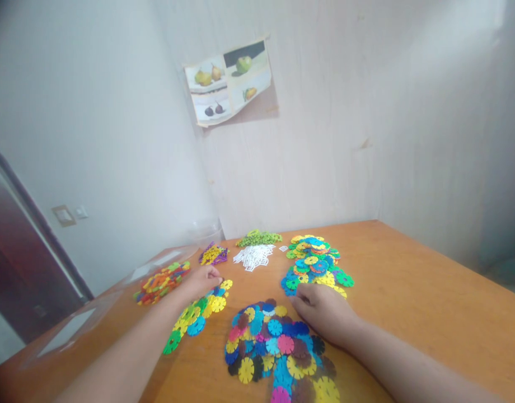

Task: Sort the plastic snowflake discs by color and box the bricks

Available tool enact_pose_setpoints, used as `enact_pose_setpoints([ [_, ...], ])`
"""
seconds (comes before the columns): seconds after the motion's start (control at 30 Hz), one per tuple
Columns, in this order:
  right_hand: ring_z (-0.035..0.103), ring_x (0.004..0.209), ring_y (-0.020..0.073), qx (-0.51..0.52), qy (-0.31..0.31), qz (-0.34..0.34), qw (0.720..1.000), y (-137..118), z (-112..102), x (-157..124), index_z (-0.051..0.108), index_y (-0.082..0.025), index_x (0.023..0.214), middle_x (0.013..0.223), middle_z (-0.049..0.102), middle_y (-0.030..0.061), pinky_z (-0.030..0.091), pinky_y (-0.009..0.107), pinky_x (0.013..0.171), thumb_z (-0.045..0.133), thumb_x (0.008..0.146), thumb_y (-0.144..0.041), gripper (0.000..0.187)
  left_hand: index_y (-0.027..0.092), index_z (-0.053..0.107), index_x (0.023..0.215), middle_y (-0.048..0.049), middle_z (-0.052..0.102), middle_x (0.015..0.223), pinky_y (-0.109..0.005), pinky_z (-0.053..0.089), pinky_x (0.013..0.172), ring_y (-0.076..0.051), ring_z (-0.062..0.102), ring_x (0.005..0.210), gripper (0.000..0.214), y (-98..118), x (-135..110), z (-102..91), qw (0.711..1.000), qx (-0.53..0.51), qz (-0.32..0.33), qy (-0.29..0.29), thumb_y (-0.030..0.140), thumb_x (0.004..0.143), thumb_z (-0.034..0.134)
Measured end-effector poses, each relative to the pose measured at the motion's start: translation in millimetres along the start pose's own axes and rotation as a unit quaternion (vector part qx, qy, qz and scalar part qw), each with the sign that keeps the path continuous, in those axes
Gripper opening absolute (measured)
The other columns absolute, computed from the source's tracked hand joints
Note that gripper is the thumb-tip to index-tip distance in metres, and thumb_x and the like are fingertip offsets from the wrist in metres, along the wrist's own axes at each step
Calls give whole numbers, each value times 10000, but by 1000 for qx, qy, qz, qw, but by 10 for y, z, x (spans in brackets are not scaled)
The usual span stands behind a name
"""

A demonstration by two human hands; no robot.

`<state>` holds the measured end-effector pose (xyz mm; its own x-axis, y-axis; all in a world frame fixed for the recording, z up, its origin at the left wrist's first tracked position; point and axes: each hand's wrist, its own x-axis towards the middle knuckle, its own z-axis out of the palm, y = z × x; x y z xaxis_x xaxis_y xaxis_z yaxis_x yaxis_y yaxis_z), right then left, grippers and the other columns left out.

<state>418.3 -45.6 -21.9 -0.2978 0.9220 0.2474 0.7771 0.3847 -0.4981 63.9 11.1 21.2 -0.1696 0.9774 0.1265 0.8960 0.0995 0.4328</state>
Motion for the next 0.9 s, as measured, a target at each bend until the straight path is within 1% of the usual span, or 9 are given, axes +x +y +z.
enact_pose_setpoints([
  [0.13, 504, 605, 139, -4, -6, -1, 1000, 15, 5, 1, 464, -200, 655, 646, 588, 2, 258, 262, 561, 449, 928, -411, 346, 258, 716, 710, -7, 722, 747, -258, 402, 641, -192, 635, 760, 165, 106, 52, 67, 999, 45, 19, -9, 371, 603, 772],
  [0.23, 493, 596, 133, -10, -7, -3, 1000, 14, 5, 1, 441, -200, 651, 628, 560, -5, 250, 259, 557, 448, 926, -402, 341, 273, 727, 688, -7, 729, 759, -281, 401, 677, -211, 636, 782, 177, 170, 82, 82, 997, 66, 22, -13, 370, 559, 799],
  [0.37, 480, 587, 129, -13, -6, 1, 1000, -3, -2, -1, 429, -202, 653, 621, 542, -12, 240, 258, 548, 451, 924, -403, 338, 269, 725, 637, -14, 725, 724, -296, 383, 668, -218, 631, 751, 182, 212, 89, 83, 996, 83, 15, -23, 438, 588, 772],
  [0.47, 476, 586, 130, -12, -8, 1, 1000, -8, -7, -4, 429, -203, 655, 627, 545, -11, 239, 259, 545, 449, 925, -402, 336, 267, 723, 638, -9, 717, 695, -292, 365, 647, -212, 625, 731, 199, 227, 70, 71, 996, 83, 13, -29, 462, 609, 747],
  [0.6, 498, 604, 137, -10, -11, -1, 1000, 11, 1, -2, 440, -204, 655, 640, 570, -6, 258, 261, 559, 449, 927, -404, 338, 255, 701, 637, -2, 701, 670, -290, 352, 642, -210, 618, 729, 206, 239, 47, 53, 996, 77, 10, -34, 432, 565, 778],
  [0.73, 506, 603, 140, -13, -12, -1, 1000, 35, 17, 10, 455, -205, 659, 646, 583, -3, 264, 264, 564, 457, 923, -406, 332, 242, 666, 672, 11, 671, 650, -284, 360, 657, -199, 609, 723, 242, 238, 42, 61, 998, 59, -1, -31, 408, 556, 798],
  [0.8, 507, 602, 140, -15, -14, -1, 1000, 33, 16, 12, 459, -205, 659, 646, 582, -3, 262, 264, 563, 458, 922, -405, 330, 236, 648, 700, 21, 661, 662, -279, 367, 667, -191, 604, 727, 257, 238, 48, 76, 999, 43, -6, -24, 365, 549, 811],
  [0.9, 506, 611, 139, -13, -14, 1, 1000, 4, -1, 7, 467, -203, 660, 652, 582, -1, 256, 263, 559, 454, 921, -402, 328, 219, 624, 723, 33, 627, 640, -257, 370, 652, -167, 587, 701, 234, 264, 72, 92, 1000, 2, -10, -20, 286, 579, 796],
])
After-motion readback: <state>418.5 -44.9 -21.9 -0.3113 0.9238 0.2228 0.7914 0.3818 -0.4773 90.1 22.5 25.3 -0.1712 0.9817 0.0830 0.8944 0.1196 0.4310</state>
